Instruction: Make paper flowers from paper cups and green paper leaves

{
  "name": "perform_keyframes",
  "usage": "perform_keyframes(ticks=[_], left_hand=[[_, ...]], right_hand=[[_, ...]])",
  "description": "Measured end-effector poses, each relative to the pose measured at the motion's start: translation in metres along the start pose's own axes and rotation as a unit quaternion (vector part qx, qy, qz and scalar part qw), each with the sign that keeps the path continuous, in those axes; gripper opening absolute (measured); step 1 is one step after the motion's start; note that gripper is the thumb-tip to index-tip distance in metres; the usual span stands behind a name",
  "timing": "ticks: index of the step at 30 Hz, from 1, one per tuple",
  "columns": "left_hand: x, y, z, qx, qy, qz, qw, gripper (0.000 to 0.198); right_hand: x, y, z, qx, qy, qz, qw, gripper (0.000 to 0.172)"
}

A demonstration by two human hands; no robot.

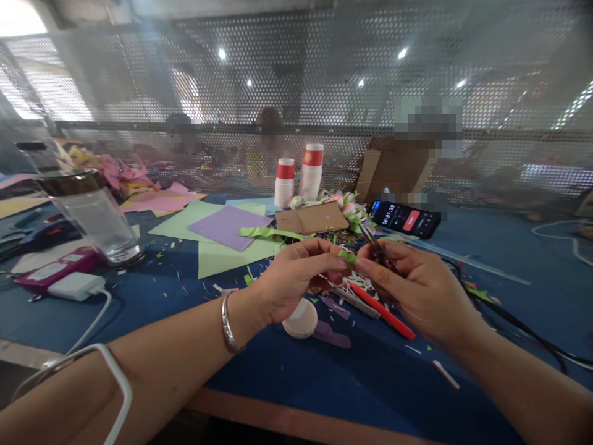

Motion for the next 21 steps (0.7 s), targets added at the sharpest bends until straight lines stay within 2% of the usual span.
perform_keyframes(ticks=[4,10,18,21], left_hand=[[0.0000,0.0010,-0.0002,-0.005,0.004,-0.011,1.000,0.018],[-0.0027,0.0031,-0.0030,-0.036,0.014,0.027,0.999,0.014],[-0.0051,0.0020,-0.0051,-0.143,-0.011,0.156,0.977,0.012],[-0.0054,0.0013,-0.0055,-0.133,-0.019,0.163,0.977,0.011]], right_hand=[[-0.0001,-0.0001,-0.0010,0.000,-0.003,0.006,1.000,0.034],[-0.0036,-0.0046,-0.0010,-0.010,-0.026,-0.016,0.999,0.035],[-0.0035,-0.0075,-0.0032,0.047,-0.010,-0.056,0.997,0.019],[-0.0027,-0.0079,-0.0029,0.062,-0.005,-0.056,0.997,0.017]])
Point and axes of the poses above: each hand's wrist, its own z-axis towards the middle knuckle, its own x-axis out of the back of the hand, y = z × x, the point moved 3 cm from there along z, towards the middle knuckle, and after that the axes turned 13 degrees about y, right-handed, at the moved point
